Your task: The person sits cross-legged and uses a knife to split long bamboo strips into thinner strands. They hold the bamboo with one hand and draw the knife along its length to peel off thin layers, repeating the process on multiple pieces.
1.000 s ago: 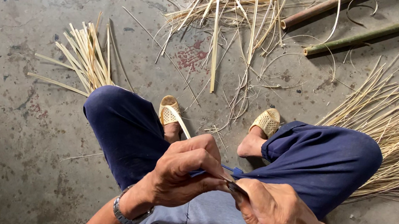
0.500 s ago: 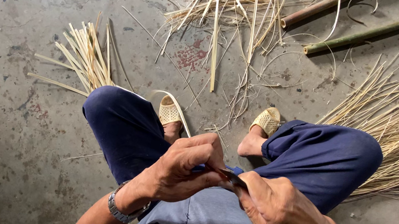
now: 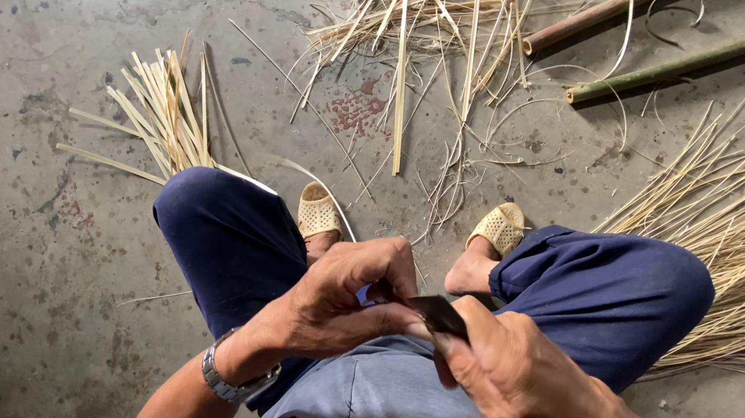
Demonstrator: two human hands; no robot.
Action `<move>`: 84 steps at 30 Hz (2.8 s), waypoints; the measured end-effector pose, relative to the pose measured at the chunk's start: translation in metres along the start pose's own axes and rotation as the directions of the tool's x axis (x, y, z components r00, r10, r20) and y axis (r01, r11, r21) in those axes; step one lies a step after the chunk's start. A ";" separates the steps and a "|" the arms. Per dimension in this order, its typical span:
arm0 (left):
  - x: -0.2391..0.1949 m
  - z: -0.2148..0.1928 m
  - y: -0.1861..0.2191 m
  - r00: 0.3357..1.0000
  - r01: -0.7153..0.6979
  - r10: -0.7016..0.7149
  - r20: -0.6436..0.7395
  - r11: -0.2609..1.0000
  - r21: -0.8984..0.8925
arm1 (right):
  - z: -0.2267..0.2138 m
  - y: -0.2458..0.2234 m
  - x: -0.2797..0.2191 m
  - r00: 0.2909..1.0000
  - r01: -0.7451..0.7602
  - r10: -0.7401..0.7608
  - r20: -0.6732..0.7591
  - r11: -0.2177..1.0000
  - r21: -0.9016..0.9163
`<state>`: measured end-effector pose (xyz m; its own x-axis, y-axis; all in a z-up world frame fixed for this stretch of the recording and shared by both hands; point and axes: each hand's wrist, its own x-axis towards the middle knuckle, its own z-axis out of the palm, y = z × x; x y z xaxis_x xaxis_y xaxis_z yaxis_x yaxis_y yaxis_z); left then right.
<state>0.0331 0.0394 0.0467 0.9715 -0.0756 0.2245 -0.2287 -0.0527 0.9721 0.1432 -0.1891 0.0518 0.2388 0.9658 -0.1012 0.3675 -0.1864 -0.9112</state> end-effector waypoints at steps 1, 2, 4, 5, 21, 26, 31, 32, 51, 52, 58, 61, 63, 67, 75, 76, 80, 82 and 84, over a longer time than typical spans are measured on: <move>0.001 -0.001 -0.001 1.000 -0.023 0.023 0.000 1.000 0.011 | 0.001 0.002 0.001 0.995 0.091 -0.095 -0.033 0.992 -0.087; 0.004 -0.002 -0.002 0.999 -0.046 0.046 0.000 0.999 0.022 | 0.004 0.004 0.002 0.980 0.178 -0.191 -0.058 0.968 -0.177; 0.006 -0.004 -0.002 0.998 -0.066 0.066 -0.003 0.997 0.047 | 0.006 0.007 0.004 0.966 0.234 -0.250 -0.069 0.954 -0.188; 0.007 -0.005 -0.002 0.998 -0.062 0.063 -0.009 0.996 0.059 | 0.005 0.009 0.005 0.975 0.205 -0.212 -0.059 0.973 -0.110; 0.027 -0.009 0.023 0.997 0.065 -0.064 -0.045 0.997 0.032 | 0.009 0.000 0.017 0.895 0.360 -0.352 -0.274 0.933 -0.019; 0.031 -0.017 0.036 0.998 0.065 -0.064 -0.014 0.995 0.080 | 0.006 -0.001 0.024 0.851 0.436 -0.434 -0.295 0.898 -0.064; 0.039 -0.028 0.057 1.000 -0.027 0.025 0.010 0.973 0.228 | 0.008 0.002 0.022 0.862 0.429 -0.388 -0.327 0.901 0.060; 0.040 -0.029 0.062 0.999 -0.044 0.041 0.016 0.970 0.238 | 0.011 0.003 0.022 0.879 0.408 -0.340 -0.334 0.900 0.156; 0.034 0.008 -0.004 0.736 0.131 0.200 -0.647 0.896 0.425 | 0.021 0.020 0.075 0.955 0.195 -0.274 -0.110 0.304 0.933; 0.034 0.009 -0.010 0.727 0.087 0.187 -0.661 0.930 0.358 | 0.021 0.021 0.076 0.971 0.190 -0.205 -0.121 0.364 0.912; 0.030 -0.005 -0.017 0.756 -0.134 0.237 -0.611 0.969 0.209 | 0.021 0.030 0.084 0.987 0.158 -0.048 -0.151 0.356 0.921; 0.028 -0.013 -0.011 0.832 -0.098 0.274 -0.482 0.929 0.358 | 0.020 0.031 0.084 0.977 0.207 -0.117 -0.178 0.320 0.925; 0.025 -0.013 -0.011 0.867 -0.050 0.148 -0.476 0.976 0.214 | 0.020 0.030 0.085 0.983 0.181 -0.048 -0.174 0.325 0.928; 0.023 -0.019 -0.021 0.709 -0.138 0.459 -0.535 0.834 0.534 | 0.019 0.029 0.091 0.984 0.170 -0.002 -0.180 0.344 0.924; 0.008 -0.052 -0.019 0.537 -0.112 0.261 -0.802 0.965 0.238 | -0.005 0.085 0.072 0.931 0.102 0.226 -0.288 0.597 0.796; 0.007 -0.053 -0.015 0.617 -0.071 0.336 -0.712 0.924 0.375 | -0.009 0.096 0.076 0.919 0.073 0.246 -0.307 0.661 0.747; 0.023 -0.050 -0.002 0.841 -0.026 0.328 -0.430 0.819 0.574 | 0.003 0.118 0.087 0.894 0.050 0.260 -0.365 0.752 0.657; 0.034 -0.039 0.000 0.883 -0.056 0.254 -0.395 0.892 0.448 | 0.018 0.114 0.091 0.902 0.063 0.267 -0.340 0.698 0.713; 0.049 -0.023 -0.002 0.906 -0.120 0.199 -0.374 0.967 0.223 | 0.026 0.107 0.097 0.912 0.046 0.299 -0.281 0.608 0.793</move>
<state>0.0824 0.0585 0.0572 0.8575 0.2939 0.4223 -0.3521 -0.2634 0.8981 0.1823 -0.1107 -0.0661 0.5803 0.7744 -0.2520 -0.4786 0.0739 -0.8749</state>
